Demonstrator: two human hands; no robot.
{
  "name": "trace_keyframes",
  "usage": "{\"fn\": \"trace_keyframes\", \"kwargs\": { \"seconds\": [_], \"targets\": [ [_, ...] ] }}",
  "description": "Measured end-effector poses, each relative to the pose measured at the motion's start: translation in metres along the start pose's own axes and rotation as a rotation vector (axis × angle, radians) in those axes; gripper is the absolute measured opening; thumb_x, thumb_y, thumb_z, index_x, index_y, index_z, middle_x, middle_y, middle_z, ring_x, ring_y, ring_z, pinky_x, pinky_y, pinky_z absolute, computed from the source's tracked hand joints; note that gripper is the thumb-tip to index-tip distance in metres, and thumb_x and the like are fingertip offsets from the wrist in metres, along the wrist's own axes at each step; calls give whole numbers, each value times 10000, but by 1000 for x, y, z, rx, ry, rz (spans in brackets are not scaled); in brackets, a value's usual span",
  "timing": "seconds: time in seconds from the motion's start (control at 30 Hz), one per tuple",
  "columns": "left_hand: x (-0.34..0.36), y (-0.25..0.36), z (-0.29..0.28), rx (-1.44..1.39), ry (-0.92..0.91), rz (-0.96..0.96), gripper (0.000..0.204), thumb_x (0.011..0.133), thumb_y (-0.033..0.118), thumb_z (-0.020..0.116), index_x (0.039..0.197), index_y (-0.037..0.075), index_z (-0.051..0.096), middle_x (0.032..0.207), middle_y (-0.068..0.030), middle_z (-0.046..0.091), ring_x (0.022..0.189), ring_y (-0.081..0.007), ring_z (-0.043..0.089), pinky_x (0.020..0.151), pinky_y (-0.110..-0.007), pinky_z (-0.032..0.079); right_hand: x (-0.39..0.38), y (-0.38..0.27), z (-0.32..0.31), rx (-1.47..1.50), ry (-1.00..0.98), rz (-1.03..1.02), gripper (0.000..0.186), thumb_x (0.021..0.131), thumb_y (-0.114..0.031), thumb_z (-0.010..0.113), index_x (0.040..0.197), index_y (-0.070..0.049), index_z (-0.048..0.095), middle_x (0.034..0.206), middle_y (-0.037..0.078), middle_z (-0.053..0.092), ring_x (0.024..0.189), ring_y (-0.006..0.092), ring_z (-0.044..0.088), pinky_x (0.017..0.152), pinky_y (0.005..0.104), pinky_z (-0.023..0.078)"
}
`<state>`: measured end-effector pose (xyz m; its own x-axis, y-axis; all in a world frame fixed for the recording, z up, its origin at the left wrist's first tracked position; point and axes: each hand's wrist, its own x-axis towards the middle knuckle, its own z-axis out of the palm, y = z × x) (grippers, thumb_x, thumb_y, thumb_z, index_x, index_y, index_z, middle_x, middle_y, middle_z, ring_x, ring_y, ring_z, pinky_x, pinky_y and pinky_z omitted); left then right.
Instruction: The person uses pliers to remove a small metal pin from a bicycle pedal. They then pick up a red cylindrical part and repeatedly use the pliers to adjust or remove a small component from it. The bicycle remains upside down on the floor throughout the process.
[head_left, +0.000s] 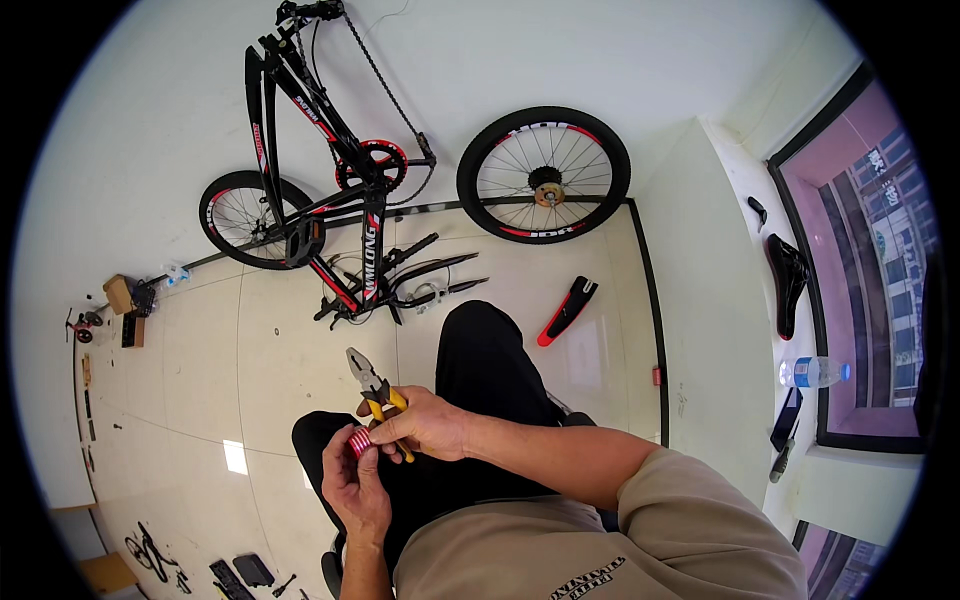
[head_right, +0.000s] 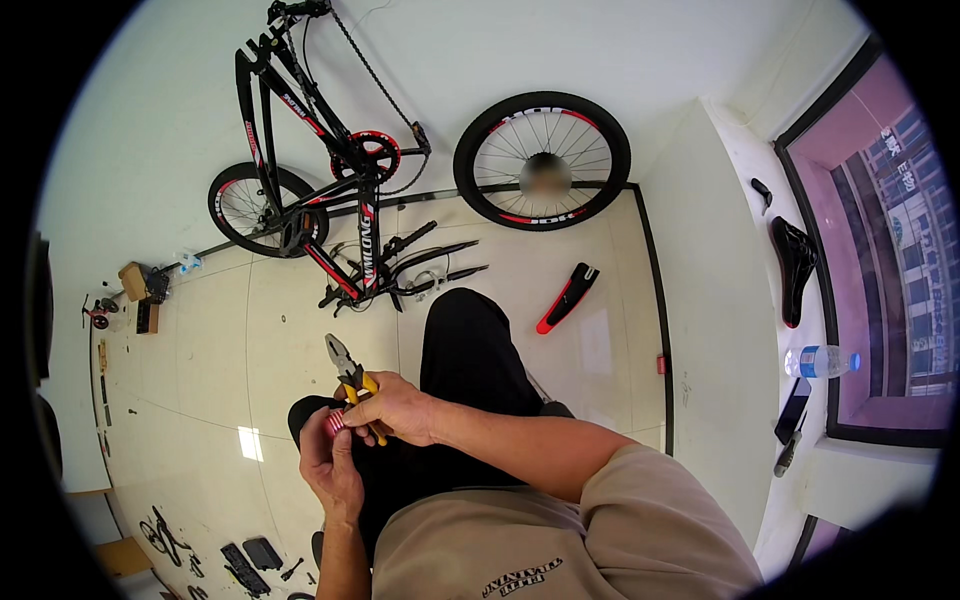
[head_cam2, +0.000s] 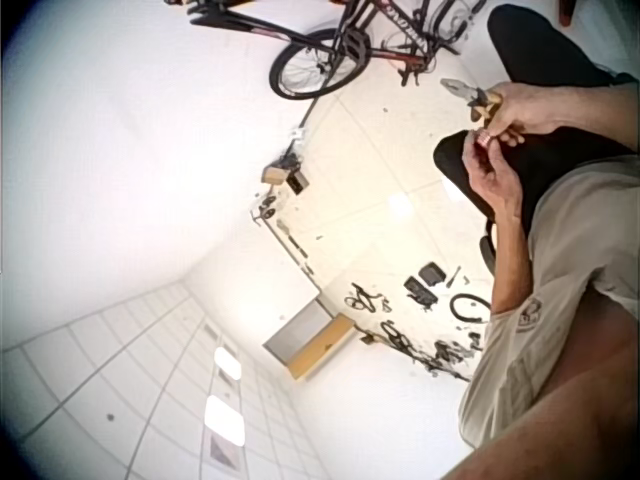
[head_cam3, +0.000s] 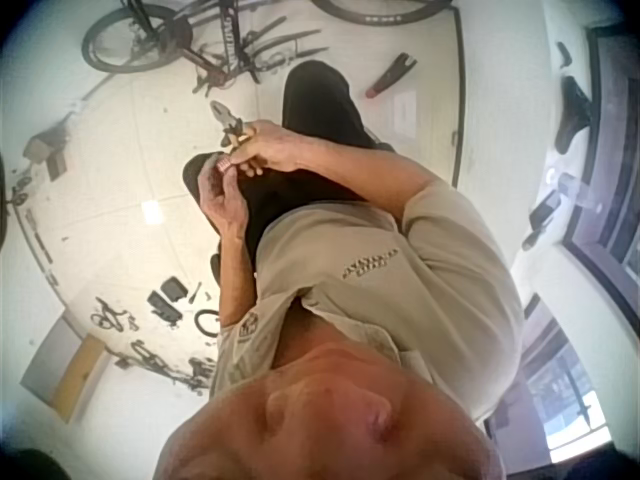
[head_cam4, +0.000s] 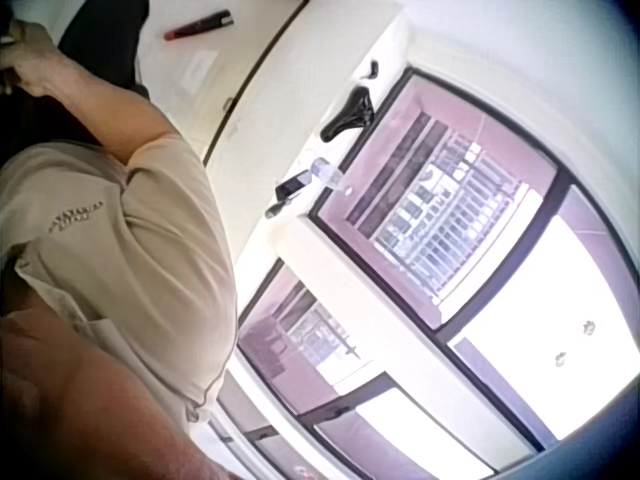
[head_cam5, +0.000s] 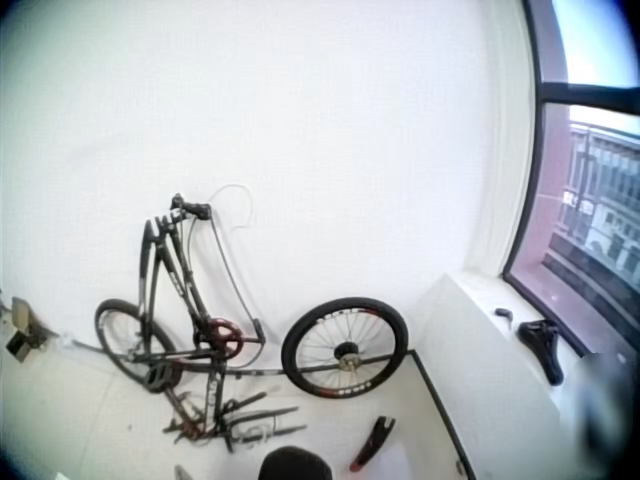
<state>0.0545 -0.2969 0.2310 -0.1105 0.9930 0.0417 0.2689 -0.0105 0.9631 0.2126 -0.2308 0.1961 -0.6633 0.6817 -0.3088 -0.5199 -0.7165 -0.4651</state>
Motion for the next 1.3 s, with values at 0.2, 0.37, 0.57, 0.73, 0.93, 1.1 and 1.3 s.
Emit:
{"fn": "trace_keyframes", "kwargs": {
  "seconds": [0.2, 0.37, 0.57, 0.73, 0.93, 1.1, 1.3],
  "targets": [
    [-1, -10, -6, 0, 8, -23, 228, 1004, 99, 644, 1171, -28, 557, 981, -85, 659, 866, -137, 633, 835, -276, 528, -2, -1, 2, 2, 6, -1, 351, 919, -37, 704, 1229, -18, 542, 920, 72, 633, 719, 156, 618, 602, 316, 512],
    [-1, -11, -7, -12, 25, -83, 191, 991, 71, 650, 1136, -18, 563, 961, -88, 668, 856, -134, 640, 818, -279, 532, -4, -3, 6, -1, 21, 3, 366, 901, -31, 715, 1221, -6, 539, 884, 69, 627, 677, 149, 609, 574, 307, 498],
    [-4, -14, 2, -189, 15, -100, 323, 993, -5, 611, 1304, -18, 527, 1065, -108, 677, 931, -147, 653, 868, -295, 538, -2, -1, 5, -83, 71, 3, 365, 866, -34, 709, 1196, 19, 562, 801, 56, 611, 615, 148, 600, 518, 290, 471],
    [-7, -14, 1, -73, -34, -24, 323, 1011, 17, 603, 1320, -12, 511, 1092, -108, 678, 962, -149, 660, 880, -286, 535, -2, -2, 2, -73, 91, 17, 351, 871, -59, 729, 1185, -14, 580, 832, 66, 629, 626, 157, 613, 542, 284, 477],
    [-5, -11, -2, 7, -35, -89, 225, 1050, 183, 583, 1173, -3, 556, 988, -60, 661, 851, -103, 592, 779, -254, 501, -3, -2, 5, -74, 113, 37, 357, 904, -65, 723, 1210, 3, 552, 870, 75, 619, 680, 155, 614, 576, 300, 495],
    [0, -15, -2, 19, 36, -178, 238, 1036, 239, 624, 1071, 6, 594, 918, -42, 666, 778, -83, 580, 691, -236, 492, -3, -4, 6, -53, 126, 66, 369, 908, -16, 697, 1240, 11, 538, 895, 79, 615, 719, 169, 617, 619, 323, 513],
    [-1, -19, -1, -86, 40, -219, 255, 1000, 205, 686, 1087, -14, 589, 955, -74, 704, 860, -110, 648, 778, -262, 535, -5, -6, 7, -73, 131, 48, 400, 892, 17, 696, 1262, 17, 544, 923, 98, 627, 725, 184, 619, 628, 337, 520]
  ]
}}
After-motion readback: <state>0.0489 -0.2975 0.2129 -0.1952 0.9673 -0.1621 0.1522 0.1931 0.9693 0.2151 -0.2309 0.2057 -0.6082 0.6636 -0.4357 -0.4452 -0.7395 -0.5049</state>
